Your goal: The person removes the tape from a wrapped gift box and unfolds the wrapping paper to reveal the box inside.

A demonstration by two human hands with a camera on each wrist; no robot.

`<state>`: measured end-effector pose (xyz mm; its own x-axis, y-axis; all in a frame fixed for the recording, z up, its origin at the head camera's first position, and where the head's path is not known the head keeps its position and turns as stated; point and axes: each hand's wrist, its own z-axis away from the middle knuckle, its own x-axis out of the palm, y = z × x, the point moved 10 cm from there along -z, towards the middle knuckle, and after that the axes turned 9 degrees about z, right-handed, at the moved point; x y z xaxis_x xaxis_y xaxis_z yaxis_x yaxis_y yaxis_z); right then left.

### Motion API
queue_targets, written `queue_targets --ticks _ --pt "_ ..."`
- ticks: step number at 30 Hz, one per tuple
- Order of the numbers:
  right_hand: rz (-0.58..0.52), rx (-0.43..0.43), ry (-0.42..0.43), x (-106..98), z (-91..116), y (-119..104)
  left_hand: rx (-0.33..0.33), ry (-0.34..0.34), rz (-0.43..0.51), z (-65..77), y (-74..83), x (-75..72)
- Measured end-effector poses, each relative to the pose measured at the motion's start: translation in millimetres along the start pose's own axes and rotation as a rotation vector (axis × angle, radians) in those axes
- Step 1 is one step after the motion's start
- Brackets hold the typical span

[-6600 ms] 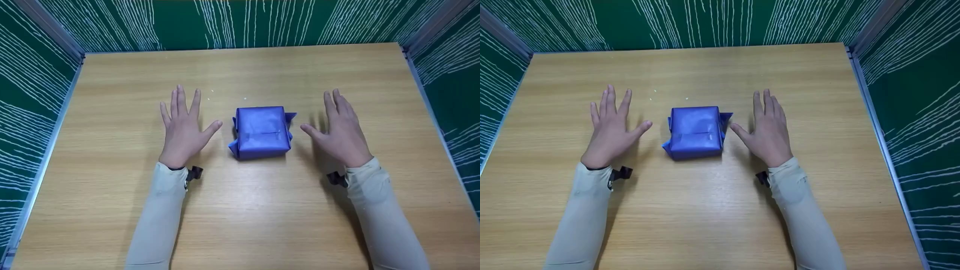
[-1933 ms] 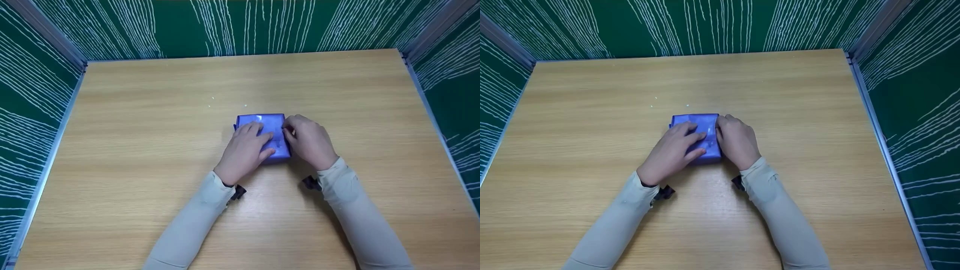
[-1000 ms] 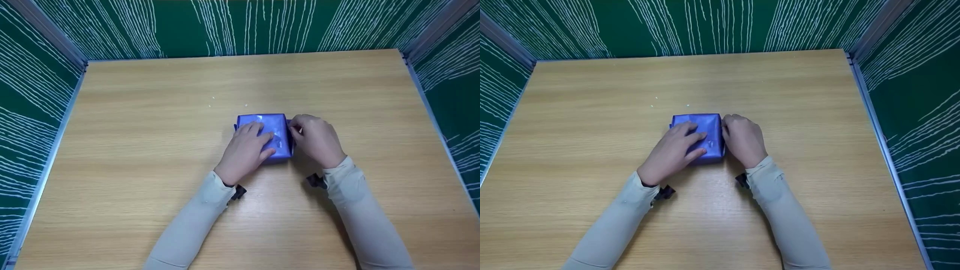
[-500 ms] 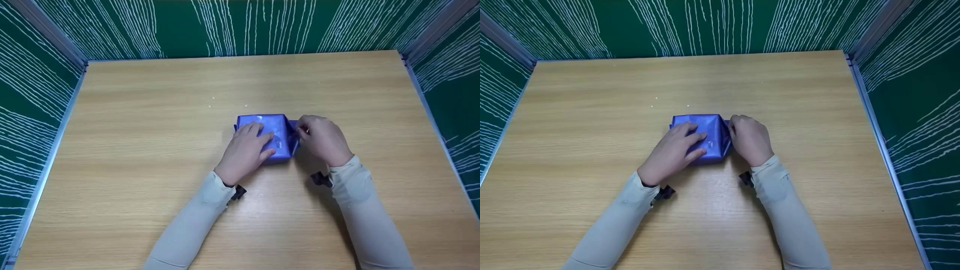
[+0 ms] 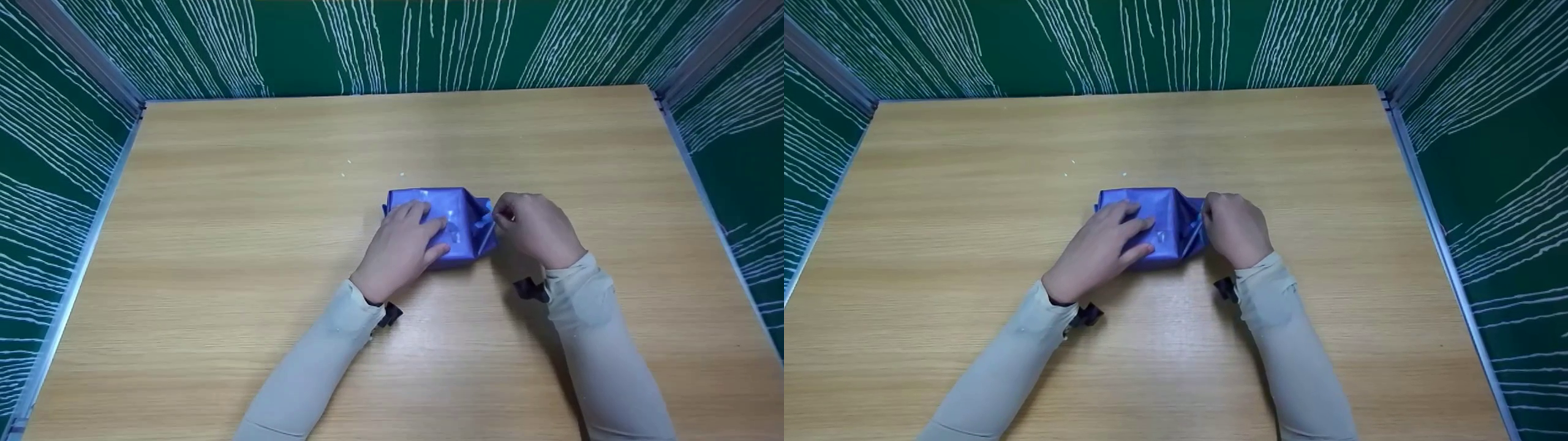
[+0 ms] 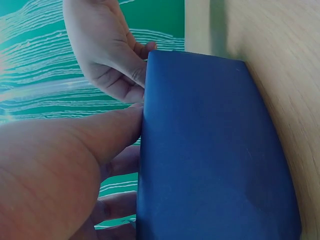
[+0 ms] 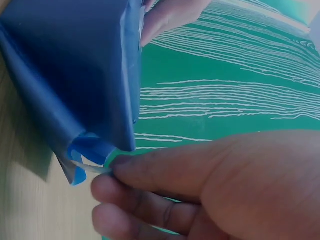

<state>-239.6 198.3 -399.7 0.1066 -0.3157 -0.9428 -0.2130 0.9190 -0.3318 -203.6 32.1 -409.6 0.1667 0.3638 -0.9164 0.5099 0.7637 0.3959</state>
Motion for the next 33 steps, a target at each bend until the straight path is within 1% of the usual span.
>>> queue_targets --ticks 6,13,18,20,22,24,27,29,33 --pt "0.012 0.031 -0.059 4.1 2.6 7.3 0.007 0.002 0.012 0.1 0.6 0.6" --pt "0.01 0.047 -0.088 5.3 4.6 12.0 0.001 -0.005 0.017 0.8 1.2 0.2" --pt "0.015 0.026 -0.064 3.0 3.9 14.0 0.012 0.005 0.013 0.7 2.2 -1.7" --pt "0.024 0.02 -0.033 -1.3 4.0 13.9 0.021 0.017 0.009 0.6 2.5 -2.6" --pt "0.029 0.02 0.019 -7.9 4.7 12.4 0.026 0.027 0.004 0.8 2.6 -3.1" --pt "0.026 0.0 0.088 -15.9 5.2 7.1 0.027 0.032 0.006 1.1 2.4 -3.5" --pt "0.0 -0.064 0.169 -24.8 6.9 -7.2 0.025 0.031 0.011 1.1 2.2 -3.6" --pt "-0.02 -0.122 0.179 -26.0 8.2 -19.5 0.026 0.03 0.014 1.0 2.2 -3.6" --pt "-0.012 -0.207 0.142 -21.3 12.1 -41.6 0.032 0.029 0.003 0.4 2.5 -3.0"
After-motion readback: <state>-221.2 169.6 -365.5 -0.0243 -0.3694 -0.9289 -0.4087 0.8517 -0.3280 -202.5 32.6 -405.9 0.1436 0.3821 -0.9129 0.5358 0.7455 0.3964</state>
